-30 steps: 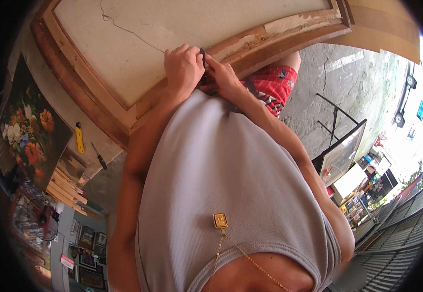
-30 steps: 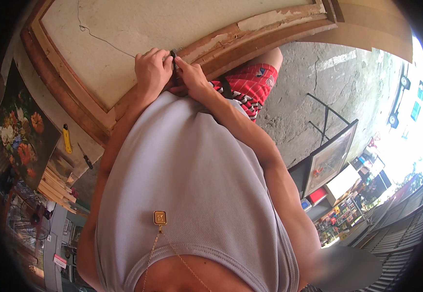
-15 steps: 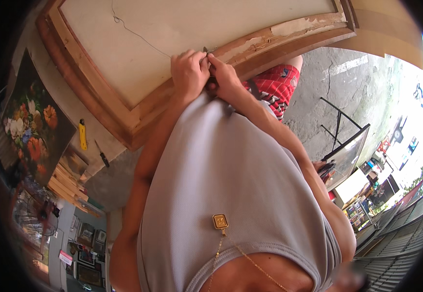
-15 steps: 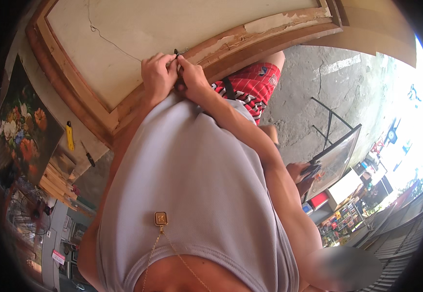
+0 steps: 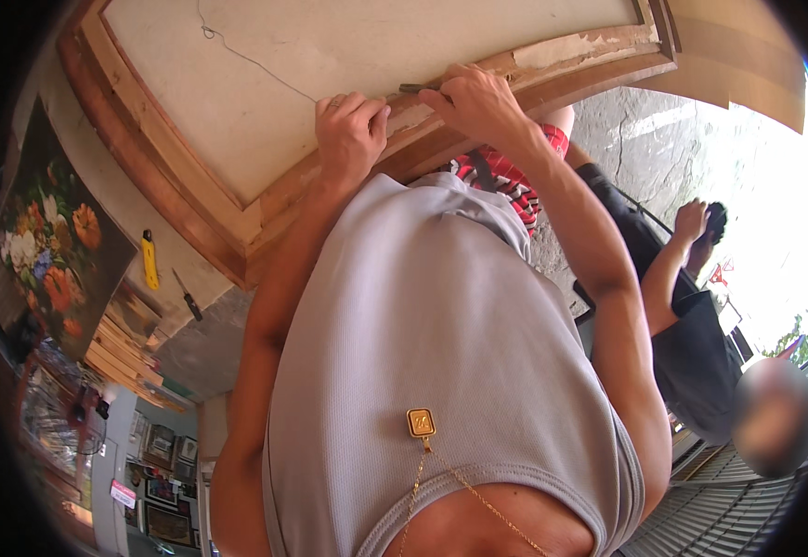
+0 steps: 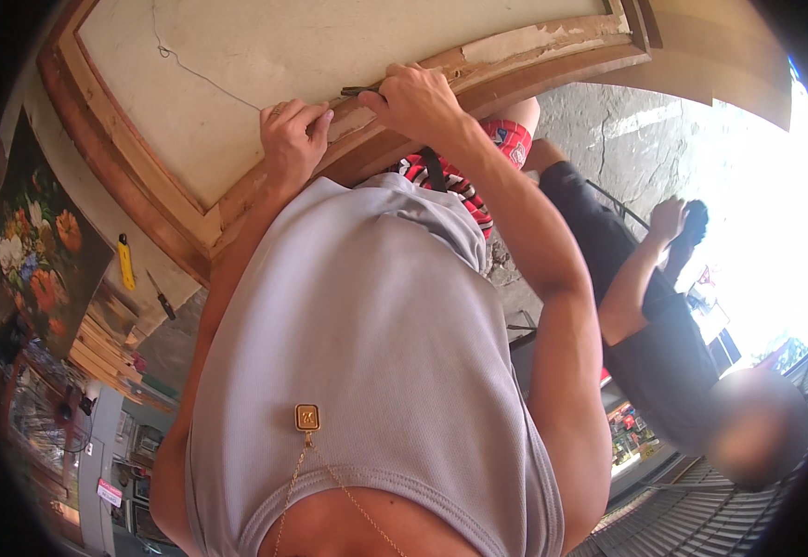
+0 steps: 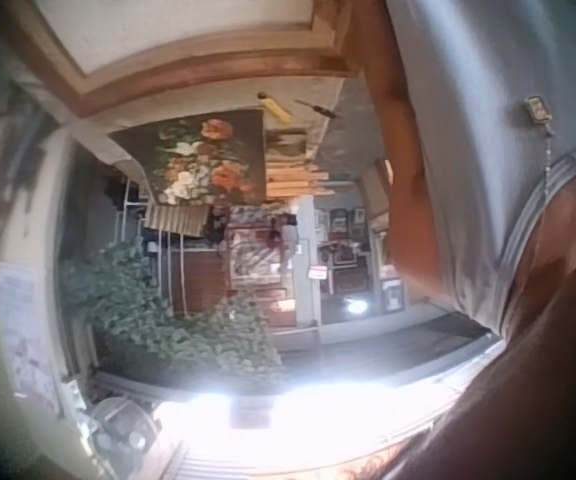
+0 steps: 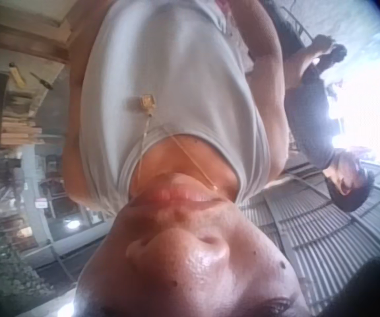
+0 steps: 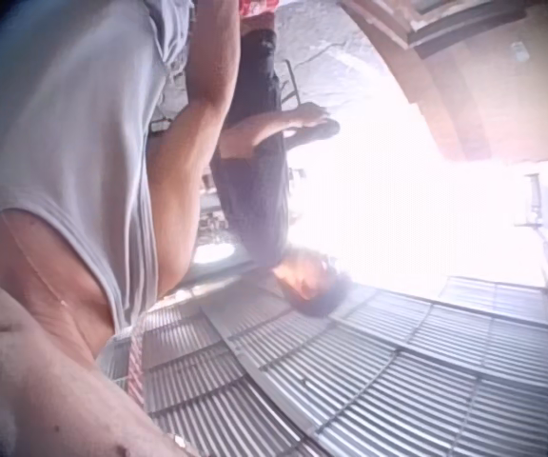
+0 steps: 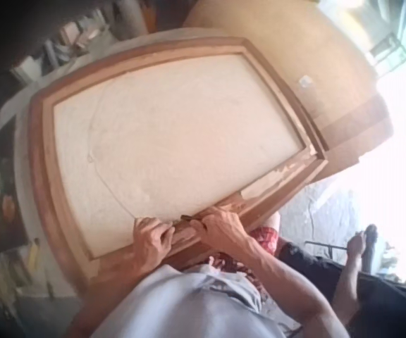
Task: The person uses pliers to remove staples from the back of a wooden picture frame. They work along the edges, pulling out staples and detaching the backing material. The person then lifts the frame to inspect the removed staples and continues the removal process.
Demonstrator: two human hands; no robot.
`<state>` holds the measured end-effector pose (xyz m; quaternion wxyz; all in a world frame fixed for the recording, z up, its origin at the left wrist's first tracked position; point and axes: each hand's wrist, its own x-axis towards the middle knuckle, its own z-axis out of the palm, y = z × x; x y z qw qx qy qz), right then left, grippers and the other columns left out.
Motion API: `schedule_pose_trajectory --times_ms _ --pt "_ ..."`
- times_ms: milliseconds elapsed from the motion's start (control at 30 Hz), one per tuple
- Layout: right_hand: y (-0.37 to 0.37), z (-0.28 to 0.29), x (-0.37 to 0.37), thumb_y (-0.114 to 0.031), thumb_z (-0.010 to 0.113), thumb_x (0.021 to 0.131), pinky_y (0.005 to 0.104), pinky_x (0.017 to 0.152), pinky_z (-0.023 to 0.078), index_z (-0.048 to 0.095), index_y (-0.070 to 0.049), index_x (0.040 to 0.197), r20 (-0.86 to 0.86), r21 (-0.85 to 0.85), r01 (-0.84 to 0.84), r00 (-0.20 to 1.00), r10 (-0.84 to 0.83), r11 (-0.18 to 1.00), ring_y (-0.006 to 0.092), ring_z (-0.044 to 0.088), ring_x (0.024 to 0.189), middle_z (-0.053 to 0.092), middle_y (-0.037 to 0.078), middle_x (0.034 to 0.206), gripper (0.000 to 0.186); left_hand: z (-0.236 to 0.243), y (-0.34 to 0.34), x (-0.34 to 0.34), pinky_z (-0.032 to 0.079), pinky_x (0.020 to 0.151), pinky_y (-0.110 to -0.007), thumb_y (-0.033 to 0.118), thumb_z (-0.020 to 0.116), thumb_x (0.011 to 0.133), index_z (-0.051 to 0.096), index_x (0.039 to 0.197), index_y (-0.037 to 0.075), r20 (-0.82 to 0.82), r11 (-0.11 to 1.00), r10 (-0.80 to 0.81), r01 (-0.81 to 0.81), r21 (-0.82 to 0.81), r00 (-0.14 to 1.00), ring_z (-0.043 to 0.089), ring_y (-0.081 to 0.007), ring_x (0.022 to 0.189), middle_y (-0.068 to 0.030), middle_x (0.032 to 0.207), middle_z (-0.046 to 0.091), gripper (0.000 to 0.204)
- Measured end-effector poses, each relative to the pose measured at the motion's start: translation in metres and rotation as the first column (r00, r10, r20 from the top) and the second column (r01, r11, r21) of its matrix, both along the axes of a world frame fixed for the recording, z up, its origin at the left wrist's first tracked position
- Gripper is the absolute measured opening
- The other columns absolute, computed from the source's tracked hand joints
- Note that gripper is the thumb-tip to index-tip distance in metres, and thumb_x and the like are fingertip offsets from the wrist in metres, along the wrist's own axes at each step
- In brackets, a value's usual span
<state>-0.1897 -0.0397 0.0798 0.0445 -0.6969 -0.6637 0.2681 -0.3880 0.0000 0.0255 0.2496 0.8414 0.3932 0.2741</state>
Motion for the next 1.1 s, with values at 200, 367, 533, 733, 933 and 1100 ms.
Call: schedule_pose_trajectory --times_ms 200,367,533,733,933,1100 --pt "0.038 -0.001 0.015 -0.034 0.057 0.088 0.0419 0.071 0.047 0.065 -0.001 0.064 0.038 -0.072 -0.323 0.945 0.326 0.944 0.0287 0.059 0.081 0.059 0.01 0.078 0.042 -0.011 0.004 -0.006 0.038 0.074 -0.033 0.012 0.072 0.076 0.07 0.08 0.01 0.116 0.999 -0.005 0.01 -0.035 0.993 0.055 -0.0188 0.065 -0.0003 0.068 0.06 0.005" --pt "0.063 -0.018 0.027 -0.035 0.056 0.088 0.0409 0.068 0.046 0.064 -0.001 0.063 -0.025 -0.098 -0.51 0.86 0.51 0.855 0.0269 0.057 0.079 0.058 0.008 0.076 0.043 -0.019 0.002 -0.008 0.038 0.071 -0.033 0.008 0.071 0.072 0.066 0.073 0.012 0.198 0.998 0.024 -0.011 -0.067 0.98 0.052 -0.0187 0.062 0.0007 0.062 0.053 0.007" --pt "0.088 -0.031 0.03 -0.036 0.057 0.086 0.0405 0.068 0.045 0.063 -0.002 0.061 -0.071 -0.141 -0.648 0.761 0.645 0.749 0.0262 0.056 0.078 0.057 0.006 0.074 0.043 -0.018 0.001 -0.007 0.038 0.071 -0.033 0.008 0.072 0.073 0.066 0.074 0.011 0.242 0.997 0.039 -0.021 -0.077 0.97 0.051 -0.0179 0.06 0.0008 0.062 0.053 0.006" --pt "0.113 -0.033 0.022 -0.038 0.06 0.083 0.0393 0.066 0.045 0.061 -0.003 0.058 -0.114 -0.171 -0.774 0.63 0.768 0.61 0.0253 0.056 0.08 0.058 0.005 0.075 0.044 -0.024 0.0 -0.009 0.039 0.07 -0.033 0.008 0.071 0.072 0.066 0.074 0.011 0.23 0.997 0.042 -0.025 -0.073 0.972 0.051 -0.0179 0.061 0.0005 0.063 0.053 0.007" --pt "0.132 -0.036 0.014 -0.04 0.062 0.082 0.0382 0.066 0.047 0.061 -0.003 0.057 -0.123 -0.187 -0.871 0.48 0.869 0.455 0.0224 0.057 0.084 0.058 0.003 0.076 0.044 -0.021 0.001 -0.01 0.04 0.072 -0.033 0.007 0.072 0.071 0.066 0.078 0.009 0.237 0.995 0.031 -0.009 -0.095 0.971 0.052 -0.0169 0.063 0.0009 0.065 0.053 0.01" --pt "0.143 -0.027 0.0 -0.041 0.062 0.082 0.0369 0.067 0.049 0.064 -0.005 0.059 -0.098 -0.214 -0.919 0.357 0.929 0.331 0.0204 0.056 0.087 0.056 0.003 0.076 0.042 -0.023 0.001 -0.011 0.04 0.074 -0.033 0.007 0.072 0.071 0.067 0.081 0.01 0.215 0.995 0.019 0.003 -0.099 0.976 0.053 -0.0163 0.065 0.0013 0.068 0.054 0.011"
